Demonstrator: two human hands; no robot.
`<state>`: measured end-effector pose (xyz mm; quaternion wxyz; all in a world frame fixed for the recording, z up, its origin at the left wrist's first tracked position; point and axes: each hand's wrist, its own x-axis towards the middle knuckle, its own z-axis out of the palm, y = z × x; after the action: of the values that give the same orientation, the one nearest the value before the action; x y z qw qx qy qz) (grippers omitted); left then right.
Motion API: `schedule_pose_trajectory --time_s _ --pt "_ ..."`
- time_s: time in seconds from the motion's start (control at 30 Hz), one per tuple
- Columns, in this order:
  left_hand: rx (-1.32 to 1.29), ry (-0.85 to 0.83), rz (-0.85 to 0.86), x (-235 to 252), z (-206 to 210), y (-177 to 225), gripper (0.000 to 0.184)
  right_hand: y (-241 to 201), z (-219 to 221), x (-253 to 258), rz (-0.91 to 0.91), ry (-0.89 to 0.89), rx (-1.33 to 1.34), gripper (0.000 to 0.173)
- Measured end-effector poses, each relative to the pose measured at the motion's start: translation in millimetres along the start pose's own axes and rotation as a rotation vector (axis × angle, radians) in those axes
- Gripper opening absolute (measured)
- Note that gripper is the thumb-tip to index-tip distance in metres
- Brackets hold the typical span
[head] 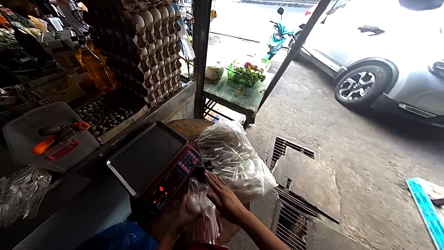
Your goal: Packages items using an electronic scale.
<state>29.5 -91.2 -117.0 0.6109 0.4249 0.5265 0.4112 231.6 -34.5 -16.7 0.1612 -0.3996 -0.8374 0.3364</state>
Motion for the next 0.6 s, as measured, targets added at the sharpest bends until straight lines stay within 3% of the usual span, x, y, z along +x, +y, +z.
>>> schedule_pose_trajectory --time_s 0.03,0.1,0.17,0.23,0.33,0.43,0.53,0.6 --pt "-0.003 0.000 -0.011 1.5 0.5 0.6 0.100 1.7 5.5 -0.4 -0.011 -0.007 -0.052 0.065" --pt "0.017 -0.006 -0.040 1.3 2.0 4.3 0.105 9.2 28.3 -7.0 -0.013 -0.186 -0.100 0.073" --pt "0.038 -0.011 -0.056 1.4 2.3 6.0 0.104 18.9 38.8 -8.8 0.011 -0.295 0.002 0.072" --pt "-0.001 -0.009 -0.034 2.1 3.2 11.2 0.102 23.0 23.8 -1.3 0.057 -0.195 0.203 0.062" --pt "0.053 -0.033 0.055 -2.6 5.7 43.3 0.095 17.8 -1.8 4.8 0.048 0.016 0.359 0.063" --pt "0.321 -0.003 0.254 -10.4 5.4 74.1 0.095 4.0 -14.3 3.1 -0.093 0.258 0.323 0.019" --pt "0.576 0.146 0.662 -10.4 0.3 55.4 0.079 -9.1 -14.0 -11.0 -0.222 0.337 0.287 0.016" --pt "0.737 0.191 0.826 -9.9 -7.0 29.9 0.062 -6.0 0.2 -28.7 -0.233 0.234 0.244 0.012"
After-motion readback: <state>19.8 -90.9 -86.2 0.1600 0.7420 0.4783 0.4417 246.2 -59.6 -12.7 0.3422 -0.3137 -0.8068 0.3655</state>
